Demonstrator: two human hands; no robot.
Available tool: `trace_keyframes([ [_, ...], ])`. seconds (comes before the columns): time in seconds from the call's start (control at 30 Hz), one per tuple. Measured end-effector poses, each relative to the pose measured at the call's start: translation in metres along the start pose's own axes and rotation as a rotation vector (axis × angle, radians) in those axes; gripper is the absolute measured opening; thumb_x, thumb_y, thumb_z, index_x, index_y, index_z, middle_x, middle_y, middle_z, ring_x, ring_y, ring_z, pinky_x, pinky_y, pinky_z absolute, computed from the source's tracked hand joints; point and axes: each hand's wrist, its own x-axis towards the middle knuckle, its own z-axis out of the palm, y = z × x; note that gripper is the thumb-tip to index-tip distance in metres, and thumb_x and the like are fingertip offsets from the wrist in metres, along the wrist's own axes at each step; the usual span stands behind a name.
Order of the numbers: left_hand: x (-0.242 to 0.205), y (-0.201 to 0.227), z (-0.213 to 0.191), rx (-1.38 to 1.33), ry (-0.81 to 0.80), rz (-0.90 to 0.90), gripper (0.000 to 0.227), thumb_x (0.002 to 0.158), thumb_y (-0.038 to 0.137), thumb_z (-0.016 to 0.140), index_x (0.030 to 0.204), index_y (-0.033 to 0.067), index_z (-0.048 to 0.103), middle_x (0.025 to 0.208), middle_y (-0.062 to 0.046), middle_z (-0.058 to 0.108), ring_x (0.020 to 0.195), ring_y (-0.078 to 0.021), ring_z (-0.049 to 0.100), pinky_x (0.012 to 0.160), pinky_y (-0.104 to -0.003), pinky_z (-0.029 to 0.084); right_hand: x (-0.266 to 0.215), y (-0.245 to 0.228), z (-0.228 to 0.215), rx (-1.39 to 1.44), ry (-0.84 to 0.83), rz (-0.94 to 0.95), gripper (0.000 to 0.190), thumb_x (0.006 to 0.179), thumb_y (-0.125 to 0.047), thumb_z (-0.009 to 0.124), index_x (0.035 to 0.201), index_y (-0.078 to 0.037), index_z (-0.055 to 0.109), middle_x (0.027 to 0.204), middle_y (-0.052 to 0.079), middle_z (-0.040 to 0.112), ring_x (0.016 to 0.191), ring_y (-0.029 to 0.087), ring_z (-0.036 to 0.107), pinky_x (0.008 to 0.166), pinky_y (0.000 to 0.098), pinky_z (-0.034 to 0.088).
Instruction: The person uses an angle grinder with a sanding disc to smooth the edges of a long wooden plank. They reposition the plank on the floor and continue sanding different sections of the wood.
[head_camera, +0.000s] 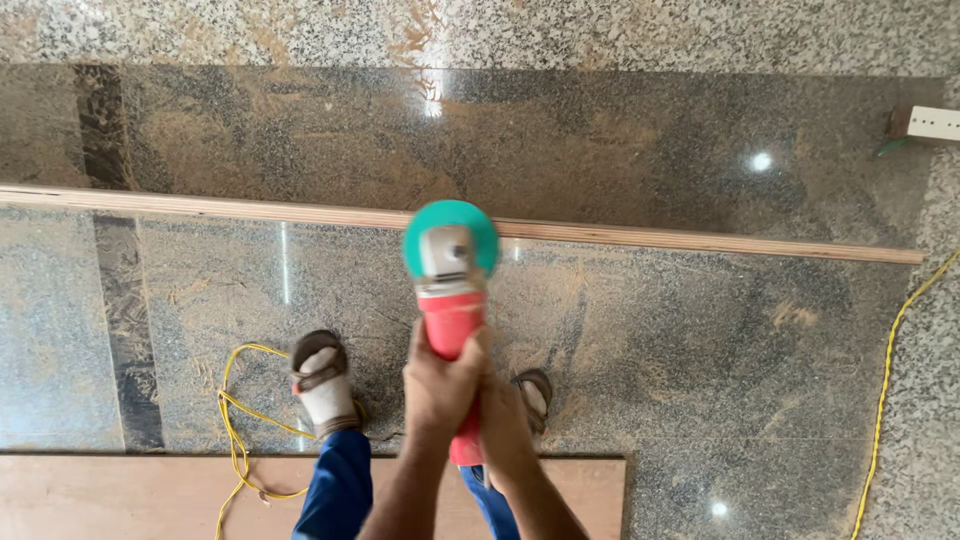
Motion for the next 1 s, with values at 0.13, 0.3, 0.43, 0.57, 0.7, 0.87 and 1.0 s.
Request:
trace_keyframes([
  [0.13,0.014,-0.015,-0.01,-0.11,0.09,0.126,0.052,0.079,0.035,0.079,0.119,0.0047,0.064,0.091,-0.011,0.076,0.077,-0.0177,0.071,0.072,-0.035,0.06,0.008,-0.02,0.013,-0.088,0.007,0.035,0.052,0.107,-0.041,0.041,0.103,0.001,0.072,0.086,0.005,0.072,0.076,0.011,0.064,0.068,0.0295,0.054],
  [0.3,0.002,-0.009,0.01,-0.041,0.03,0.082,0.056,0.075,0.036,0.079,0.122,0.0091,0.064,0.094,-0.01,0.08,0.079,-0.0181,0.076,0.073,-0.035,0.061,-0.006,-0.009,-0.002,-0.006,-0.023,-0.166,0.046,0.106,-0.036,0.04,0.116,-0.001,0.069,0.094,0.002,0.074,0.082,0.009,0.067,0.07,0.0265,0.056],
  [0.43,-0.015,0.013,0.036,0.203,-0.151,0.081,0.06,0.074,0.043,0.078,0.122,0.0106,0.061,0.096,-0.015,0.08,0.086,-0.028,0.079,0.077,-0.04,0.063,-0.007,0.001,-0.019,0.356,0.244,0.088,0.054,0.103,-0.048,0.032,0.119,-0.007,0.063,0.071,0.0,0.062,0.053,0.01,0.052,0.042,0.0294,0.042],
  [0.57,-0.022,0.031,0.042,0.412,-0.276,0.083,0.059,0.075,0.045,0.077,0.121,0.0127,0.059,0.095,-0.022,0.076,0.09,-0.0418,0.074,0.079,-0.052,0.058,-0.021,0.01,-0.039,0.307,0.308,0.105,0.061,0.105,-0.06,0.023,0.118,-0.012,0.059,0.059,-0.004,0.053,0.041,0.007,0.044,0.033,0.0254,0.033],
  [0.7,-0.011,0.032,0.019,0.315,-0.197,0.06,0.057,0.075,0.046,0.078,0.115,0.0099,0.06,0.094,-0.02,0.077,0.089,-0.0369,0.076,0.079,-0.049,0.061,-0.007,0.006,-0.018,0.237,0.265,0.065,0.053,0.106,-0.048,0.031,0.119,-0.004,0.059,0.07,-0.004,0.06,0.051,0.006,0.053,0.041,0.0263,0.04],
  [0.87,0.022,0.013,-0.042,0.133,-0.028,0.067,0.064,0.074,0.044,0.079,0.123,0.0079,0.059,0.099,-0.016,0.077,0.088,-0.0261,0.078,0.079,-0.042,0.062,0.009,-0.01,0.059,0.147,0.152,0.181,0.054,0.105,-0.047,0.034,0.106,-0.003,0.066,0.079,0.003,0.067,0.066,0.012,0.062,0.057,0.0307,0.05],
  [1.0,0.041,0.001,-0.074,0.001,0.049,0.125,0.057,0.076,0.04,0.078,0.12,0.0056,0.063,0.101,-0.015,0.078,0.087,-0.0239,0.076,0.079,-0.038,0.062,0.017,-0.003,0.09,0.047,0.017,0.041,0.055,0.11,-0.045,0.041,0.098,0.001,0.07,0.086,0.006,0.068,0.074,0.011,0.061,0.066,0.0297,0.052],
])
